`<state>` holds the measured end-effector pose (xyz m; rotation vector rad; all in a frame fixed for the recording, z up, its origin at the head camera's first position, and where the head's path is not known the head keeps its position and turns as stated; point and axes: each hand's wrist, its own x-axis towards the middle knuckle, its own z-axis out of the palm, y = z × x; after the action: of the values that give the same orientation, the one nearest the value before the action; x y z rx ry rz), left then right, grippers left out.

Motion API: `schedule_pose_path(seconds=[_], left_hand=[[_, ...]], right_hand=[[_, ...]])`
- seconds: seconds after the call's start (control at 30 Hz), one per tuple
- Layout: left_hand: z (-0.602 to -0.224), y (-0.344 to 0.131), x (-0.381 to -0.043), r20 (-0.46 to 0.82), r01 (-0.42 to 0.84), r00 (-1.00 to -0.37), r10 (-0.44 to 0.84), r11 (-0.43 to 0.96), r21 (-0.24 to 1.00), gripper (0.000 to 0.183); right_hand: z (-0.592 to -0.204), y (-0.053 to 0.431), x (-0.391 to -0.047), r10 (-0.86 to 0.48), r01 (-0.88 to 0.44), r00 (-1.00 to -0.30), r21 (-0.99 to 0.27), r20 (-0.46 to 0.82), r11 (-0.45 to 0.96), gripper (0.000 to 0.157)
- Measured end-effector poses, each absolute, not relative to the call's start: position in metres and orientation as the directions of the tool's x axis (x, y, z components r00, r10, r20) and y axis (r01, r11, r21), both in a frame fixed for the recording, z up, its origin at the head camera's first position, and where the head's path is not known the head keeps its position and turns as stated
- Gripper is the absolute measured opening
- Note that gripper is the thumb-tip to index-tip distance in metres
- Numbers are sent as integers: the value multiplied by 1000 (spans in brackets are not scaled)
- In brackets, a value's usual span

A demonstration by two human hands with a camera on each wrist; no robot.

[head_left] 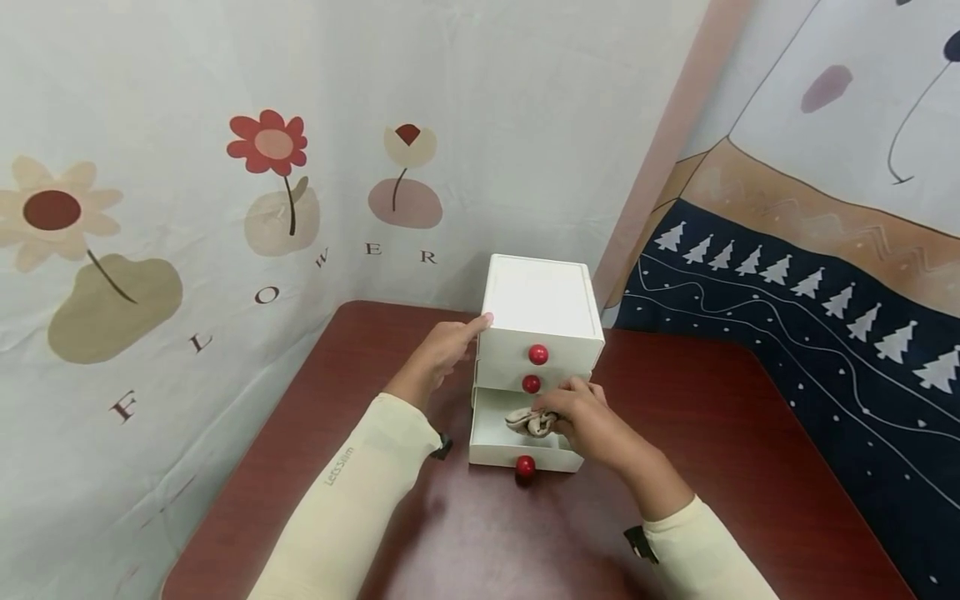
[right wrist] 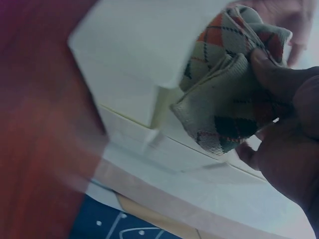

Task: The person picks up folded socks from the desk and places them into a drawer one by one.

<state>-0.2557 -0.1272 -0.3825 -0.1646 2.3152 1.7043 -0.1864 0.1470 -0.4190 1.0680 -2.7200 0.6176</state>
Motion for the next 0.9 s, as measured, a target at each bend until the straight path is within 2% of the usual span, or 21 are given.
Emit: schedule_pose_path(seconds=[0.23, 0.57, 0.9], left_hand=[[-382, -126, -257, -286, -256, -957, 52, 318, 913, 81], [-382, -126, -255, -315, -288, -948, 36, 320, 903, 83], [-381, -125, -254, -289, -266, -957, 28, 311, 913, 81]], right_hand=[[-450, 141, -190, -616, -763, -627, -219, 476, 608, 41], [-471, 132, -198, -592, -755, -638, -251, 492, 606, 38], [-478, 126, -207, -611, -765, -626, -229, 485, 602, 33]])
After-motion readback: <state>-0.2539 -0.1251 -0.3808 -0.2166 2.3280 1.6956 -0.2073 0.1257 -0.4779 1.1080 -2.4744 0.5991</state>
